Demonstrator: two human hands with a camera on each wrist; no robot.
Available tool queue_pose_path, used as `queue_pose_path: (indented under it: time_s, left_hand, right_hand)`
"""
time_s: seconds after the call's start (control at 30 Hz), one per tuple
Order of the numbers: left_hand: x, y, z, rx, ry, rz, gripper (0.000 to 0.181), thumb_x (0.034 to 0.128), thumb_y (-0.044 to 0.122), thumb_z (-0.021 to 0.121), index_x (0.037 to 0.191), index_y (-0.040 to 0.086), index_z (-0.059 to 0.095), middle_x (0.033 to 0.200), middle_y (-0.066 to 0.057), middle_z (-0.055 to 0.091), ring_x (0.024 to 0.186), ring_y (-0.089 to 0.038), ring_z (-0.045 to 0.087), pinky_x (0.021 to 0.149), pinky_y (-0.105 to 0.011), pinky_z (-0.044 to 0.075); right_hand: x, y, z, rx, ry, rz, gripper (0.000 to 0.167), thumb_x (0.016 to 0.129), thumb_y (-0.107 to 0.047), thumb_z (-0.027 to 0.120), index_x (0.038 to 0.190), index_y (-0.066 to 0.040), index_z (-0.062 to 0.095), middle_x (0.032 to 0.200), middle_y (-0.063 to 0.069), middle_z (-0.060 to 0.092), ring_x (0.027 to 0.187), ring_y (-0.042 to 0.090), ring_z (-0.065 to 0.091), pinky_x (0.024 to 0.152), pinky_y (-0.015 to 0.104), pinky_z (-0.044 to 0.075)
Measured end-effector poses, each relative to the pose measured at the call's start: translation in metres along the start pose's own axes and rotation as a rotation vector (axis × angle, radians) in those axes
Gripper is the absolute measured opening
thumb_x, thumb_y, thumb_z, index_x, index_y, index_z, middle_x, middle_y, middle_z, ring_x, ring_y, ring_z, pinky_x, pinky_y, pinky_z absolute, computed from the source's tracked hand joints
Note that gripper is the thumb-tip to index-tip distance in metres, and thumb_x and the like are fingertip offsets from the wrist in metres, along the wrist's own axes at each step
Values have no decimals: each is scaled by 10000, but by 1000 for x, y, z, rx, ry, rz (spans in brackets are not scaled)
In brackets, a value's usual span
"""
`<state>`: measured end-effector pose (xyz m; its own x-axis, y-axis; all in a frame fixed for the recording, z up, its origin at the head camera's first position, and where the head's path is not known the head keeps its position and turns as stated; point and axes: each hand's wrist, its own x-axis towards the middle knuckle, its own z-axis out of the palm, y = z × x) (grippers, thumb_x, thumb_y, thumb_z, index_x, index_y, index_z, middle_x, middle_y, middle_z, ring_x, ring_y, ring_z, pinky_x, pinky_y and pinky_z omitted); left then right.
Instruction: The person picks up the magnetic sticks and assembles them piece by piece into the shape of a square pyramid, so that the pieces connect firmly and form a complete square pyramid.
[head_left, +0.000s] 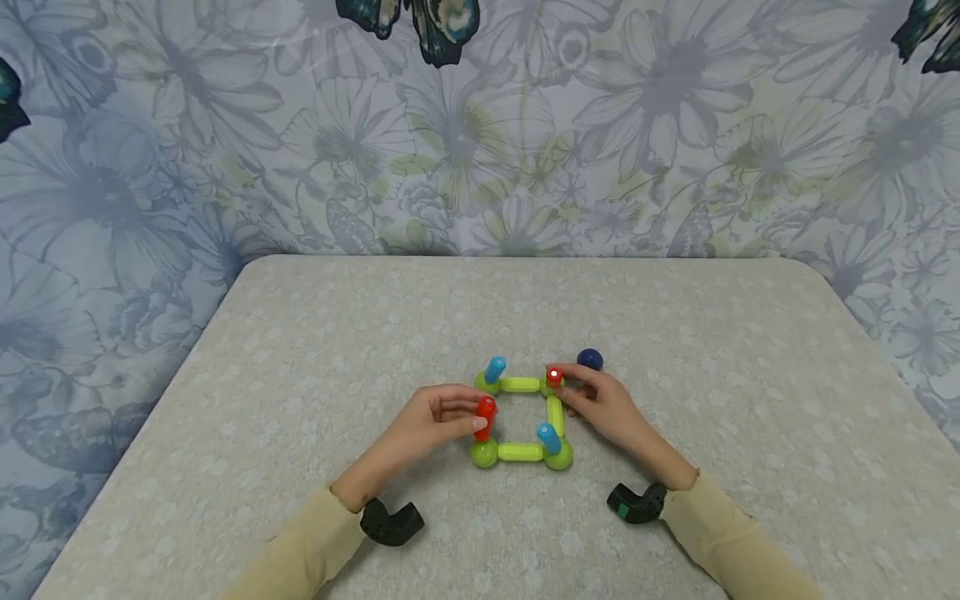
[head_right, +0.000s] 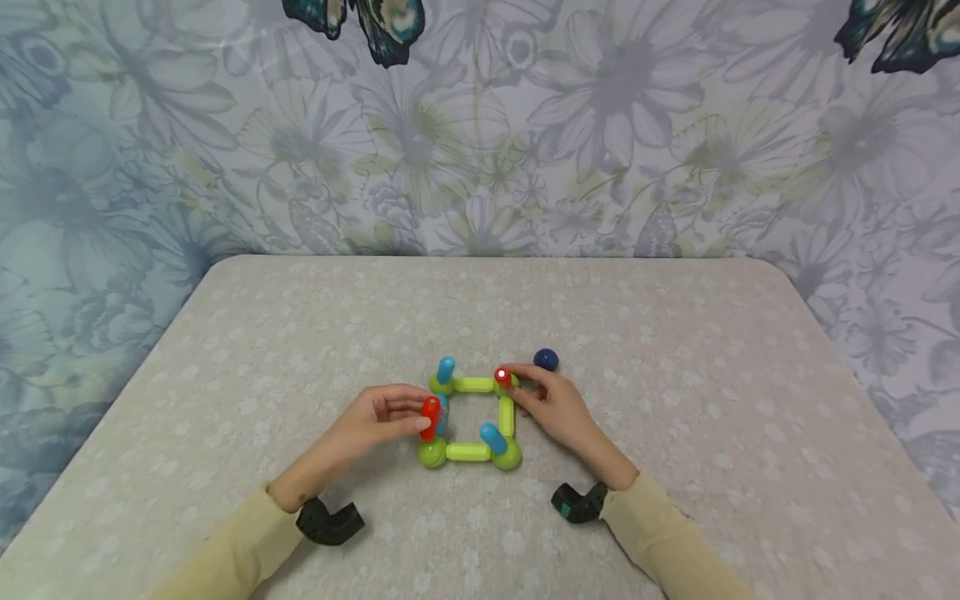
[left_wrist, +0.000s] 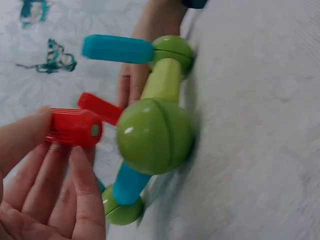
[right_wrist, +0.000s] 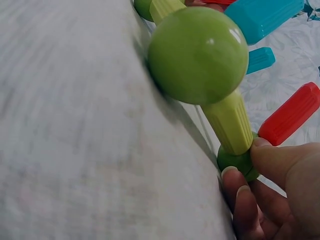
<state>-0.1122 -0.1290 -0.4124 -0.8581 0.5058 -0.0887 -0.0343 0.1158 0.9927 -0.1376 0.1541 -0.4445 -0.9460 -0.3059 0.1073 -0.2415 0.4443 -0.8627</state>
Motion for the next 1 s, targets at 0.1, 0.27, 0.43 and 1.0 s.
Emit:
queue_pose_path:
  time_s: [0.1, 0.27, 0.43, 1.0]
  left_hand:
    - [2, -5, 6, -12, -15, 46, 328, 874, 87, 673, 1174, -27, 604, 1078, -115, 650, 978, -242, 615, 826, -322, 501]
    - [1, -11, 8, -35, -52, 72, 313, 870, 46, 667, 1156, -57, 593, 1065, -134, 646, 971, -249, 615, 812, -317, 507]
    - [2, -14, 10, -27, -44, 79, 305, 875, 55, 664, 1150, -53, 591, 1057, -128, 640, 963, -251, 612, 806, -315, 508]
    - [3, -15, 11, 52, -45, 143, 321, 884, 42, 647, 1160, -113, 595, 1044, -165, 653, 927, -195, 635, 789, -301, 516]
  right_hand:
    - [1, 0, 1, -4, 0, -4, 342, 920, -106, 615, 1260, -90, 591, 728, 4, 603, 570, 152, 548, 502, 263, 475]
    - [3, 0, 3, -9, 0, -29, 341, 919, -129, 621, 1255, -80, 594, 759, 1, 603, 558, 144, 533, 492, 260, 460]
    - [0, -2, 1, 3, 17, -12, 373, 918, -103, 619, 1287, -90, 566, 995, 78, 638, 600, 149, 565, 523, 268, 489]
    - [-48, -25, 9, 166, -160, -238, 299, 858, -50, 679, 1151, -8, 635, 697, -10, 562, 532, 46, 459, 439, 221, 412]
